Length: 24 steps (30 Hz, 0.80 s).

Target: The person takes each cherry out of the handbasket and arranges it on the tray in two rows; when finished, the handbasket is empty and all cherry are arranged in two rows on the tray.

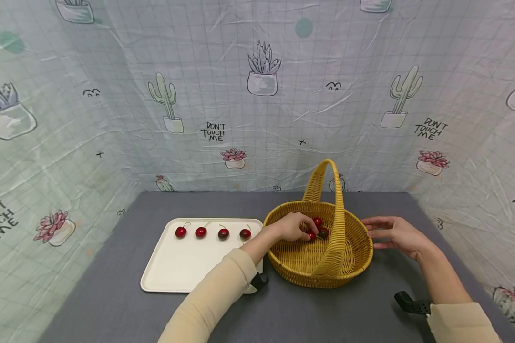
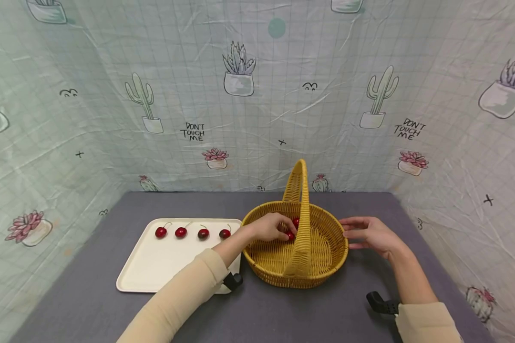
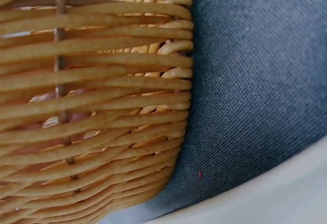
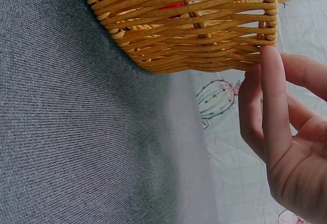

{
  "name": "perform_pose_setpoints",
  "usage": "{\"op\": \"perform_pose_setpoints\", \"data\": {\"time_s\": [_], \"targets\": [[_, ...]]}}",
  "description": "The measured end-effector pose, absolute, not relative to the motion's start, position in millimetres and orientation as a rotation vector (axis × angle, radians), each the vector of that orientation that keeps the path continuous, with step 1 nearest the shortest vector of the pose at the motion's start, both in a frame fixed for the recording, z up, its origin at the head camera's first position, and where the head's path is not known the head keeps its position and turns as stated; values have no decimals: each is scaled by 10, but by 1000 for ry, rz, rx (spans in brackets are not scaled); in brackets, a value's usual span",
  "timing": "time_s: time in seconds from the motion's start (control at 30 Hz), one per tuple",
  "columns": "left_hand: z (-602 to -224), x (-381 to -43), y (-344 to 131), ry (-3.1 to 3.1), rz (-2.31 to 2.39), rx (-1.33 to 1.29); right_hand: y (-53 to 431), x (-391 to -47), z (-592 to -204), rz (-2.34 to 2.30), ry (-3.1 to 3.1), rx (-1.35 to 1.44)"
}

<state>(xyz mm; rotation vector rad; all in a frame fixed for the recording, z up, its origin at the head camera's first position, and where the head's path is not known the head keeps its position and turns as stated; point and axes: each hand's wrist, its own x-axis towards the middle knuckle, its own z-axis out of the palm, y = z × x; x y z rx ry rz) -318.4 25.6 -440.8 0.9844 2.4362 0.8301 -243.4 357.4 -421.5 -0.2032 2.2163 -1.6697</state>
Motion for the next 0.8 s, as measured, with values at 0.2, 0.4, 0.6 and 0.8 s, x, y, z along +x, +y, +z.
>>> {"op": "perform_pose_setpoints", "data": {"time_s": [0.2, 0.4, 0.6, 0.8], "targets": [[-4416, -3183, 246, 2405, 800, 1009, 3578, -2433, -4221, -1673, 2212, -220], [-4412, -3171, 214, 2362, 795, 1061, 3576, -2430, -4225, -1677, 2206, -230], [-4381, -3158, 142, 2368, 833, 1109, 3573, -2429, -4225, -1671, 2219, -229], [-4354, -3151, 85, 2381, 881, 1134, 3569, -2423, -4228, -1668, 2221, -220]]}}
